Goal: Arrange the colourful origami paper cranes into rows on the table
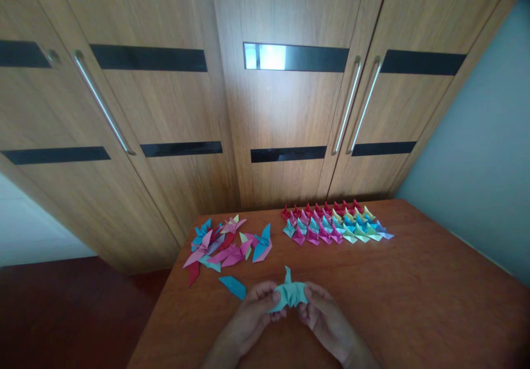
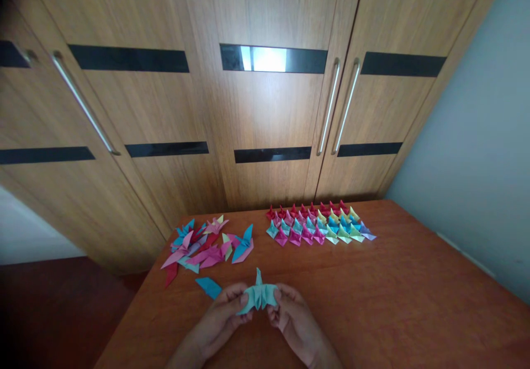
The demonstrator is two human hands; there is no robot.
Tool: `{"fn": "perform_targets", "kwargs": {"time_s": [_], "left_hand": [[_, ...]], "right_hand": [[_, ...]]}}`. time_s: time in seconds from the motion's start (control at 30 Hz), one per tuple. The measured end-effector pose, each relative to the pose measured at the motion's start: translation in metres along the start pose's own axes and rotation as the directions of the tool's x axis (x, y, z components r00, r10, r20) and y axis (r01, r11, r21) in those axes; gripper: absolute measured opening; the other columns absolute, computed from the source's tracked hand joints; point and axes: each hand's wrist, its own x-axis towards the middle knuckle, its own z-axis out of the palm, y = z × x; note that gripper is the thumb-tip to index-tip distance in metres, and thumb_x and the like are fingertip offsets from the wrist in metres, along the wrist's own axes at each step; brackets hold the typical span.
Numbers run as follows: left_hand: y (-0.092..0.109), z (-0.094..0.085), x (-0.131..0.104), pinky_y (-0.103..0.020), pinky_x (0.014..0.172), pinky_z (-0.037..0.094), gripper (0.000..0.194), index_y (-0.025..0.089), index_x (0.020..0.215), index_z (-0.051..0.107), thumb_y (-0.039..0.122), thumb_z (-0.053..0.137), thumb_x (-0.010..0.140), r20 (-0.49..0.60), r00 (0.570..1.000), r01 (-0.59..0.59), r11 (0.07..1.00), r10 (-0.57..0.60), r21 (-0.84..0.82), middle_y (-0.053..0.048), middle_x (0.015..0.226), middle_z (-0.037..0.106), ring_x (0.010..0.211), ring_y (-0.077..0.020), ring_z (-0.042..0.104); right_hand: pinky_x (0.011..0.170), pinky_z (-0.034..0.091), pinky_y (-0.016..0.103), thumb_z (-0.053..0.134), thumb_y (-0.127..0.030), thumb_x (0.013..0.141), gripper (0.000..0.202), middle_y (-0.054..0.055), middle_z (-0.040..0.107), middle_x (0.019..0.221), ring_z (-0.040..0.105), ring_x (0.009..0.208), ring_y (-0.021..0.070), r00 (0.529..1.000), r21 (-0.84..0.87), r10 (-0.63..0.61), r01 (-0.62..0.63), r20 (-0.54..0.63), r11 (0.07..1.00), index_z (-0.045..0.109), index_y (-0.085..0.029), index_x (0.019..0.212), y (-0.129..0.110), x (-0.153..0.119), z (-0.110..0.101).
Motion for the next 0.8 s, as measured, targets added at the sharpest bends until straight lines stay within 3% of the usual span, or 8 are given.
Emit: {"fn": "perform_targets", "kwargs": {"time_s": [0.5,0.7,0.8], "left_hand": [[-0.002,-0.011,0.004,-0.018,0.06,0.041,0.015,0.014,0.074,0.064,0.026,0.072,0.074,-0.062,0.998,-0.027,0.995,0.021,-0.098,0.001,0.069,0.06,0.061,-0.0079,0.055],[-0.002,-0.011,0.004,-0.018,0.059,0.041,0.016,0.014,0.075,0.064,0.026,0.074,0.072,-0.105,0.994,-0.031,0.991,0.018,-0.13,0.001,0.069,0.06,0.06,-0.0074,0.055],[-0.001,-0.011,0.004,-0.018,0.057,0.04,0.017,0.014,0.074,0.063,0.027,0.074,0.072,-0.101,0.994,-0.05,0.992,0.038,-0.117,0.002,0.067,0.059,0.058,-0.0065,0.053]], "right_hand": [[0.056,0.041,0.017,0.074,-0.027,0.073,0.014,-0.001,0.062,0.068,0.054,0.058,0.0061,0.999,0.067,-0.018,0.021,-0.043,0.998,0.066,-0.015,0.076,-0.002,0.003,-0.002],[0.055,0.04,0.017,0.073,-0.028,0.074,0.015,-0.003,0.056,0.062,0.049,0.055,0.0052,0.996,0.063,-0.074,0.076,-0.045,0.995,0.064,-0.015,0.072,-0.006,0.002,-0.005],[0.054,0.04,0.018,0.072,-0.029,0.075,0.016,-0.004,0.055,0.062,0.047,0.054,0.0054,0.989,0.023,-0.113,0.116,-0.099,0.993,0.063,-0.016,0.071,-0.006,0.003,-0.009]]}}
